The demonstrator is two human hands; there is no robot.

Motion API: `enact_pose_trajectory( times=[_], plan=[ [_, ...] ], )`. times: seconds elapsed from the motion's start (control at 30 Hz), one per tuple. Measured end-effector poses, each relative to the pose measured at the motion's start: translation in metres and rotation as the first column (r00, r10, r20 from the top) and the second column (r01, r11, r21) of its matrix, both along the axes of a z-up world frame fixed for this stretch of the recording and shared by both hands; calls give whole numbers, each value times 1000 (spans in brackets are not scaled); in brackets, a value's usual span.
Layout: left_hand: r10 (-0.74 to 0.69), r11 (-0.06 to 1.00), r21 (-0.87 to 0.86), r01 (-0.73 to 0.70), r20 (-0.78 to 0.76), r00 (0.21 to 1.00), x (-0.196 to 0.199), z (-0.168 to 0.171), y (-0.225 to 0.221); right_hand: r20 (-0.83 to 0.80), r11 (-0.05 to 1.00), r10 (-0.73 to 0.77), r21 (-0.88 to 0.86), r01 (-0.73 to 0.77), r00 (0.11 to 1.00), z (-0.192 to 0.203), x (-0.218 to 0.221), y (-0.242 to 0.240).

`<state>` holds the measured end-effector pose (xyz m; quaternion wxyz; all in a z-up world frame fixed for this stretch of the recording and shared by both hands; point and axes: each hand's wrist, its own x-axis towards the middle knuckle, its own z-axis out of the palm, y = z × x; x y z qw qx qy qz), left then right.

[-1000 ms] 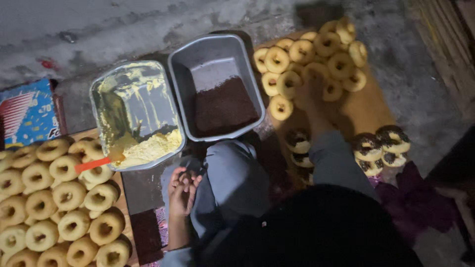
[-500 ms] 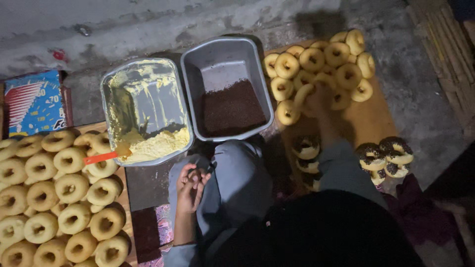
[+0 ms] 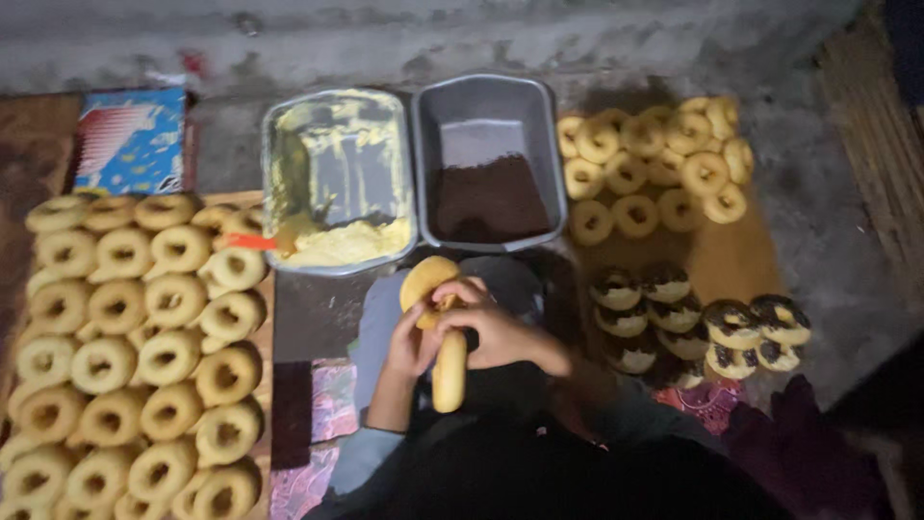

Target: The person repeatedly picks up plain donuts, dips them into a yellow glaze, then into a dark crumb topping, and places them on a wooden board. The process is performed one at a time in a continuous loop.

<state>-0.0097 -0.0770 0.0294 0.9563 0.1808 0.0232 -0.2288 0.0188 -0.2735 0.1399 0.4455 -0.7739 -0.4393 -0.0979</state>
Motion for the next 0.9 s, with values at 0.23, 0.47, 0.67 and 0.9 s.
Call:
enact_pose_trajectory(
  times=[0.23,0.47,0.67,0.9],
  plan=[
    [343,927,173,-331,-39,939,-26,11,44,-694,862,-252,156,481,675,-8,11,61],
    [537,838,200,-508,-131,833,-29,27,105,-179,990,140,10,-141,974,-47,8,136],
    [577,811,283,-513,-238,781,-31,-4,148,-153,980,-173,-128,154,973,-128,122,182],
    [606,794,268,-545,-296,738,-9,-62,161,-192,903,-324,-356,242,927,-148,141,207]
  ],
)
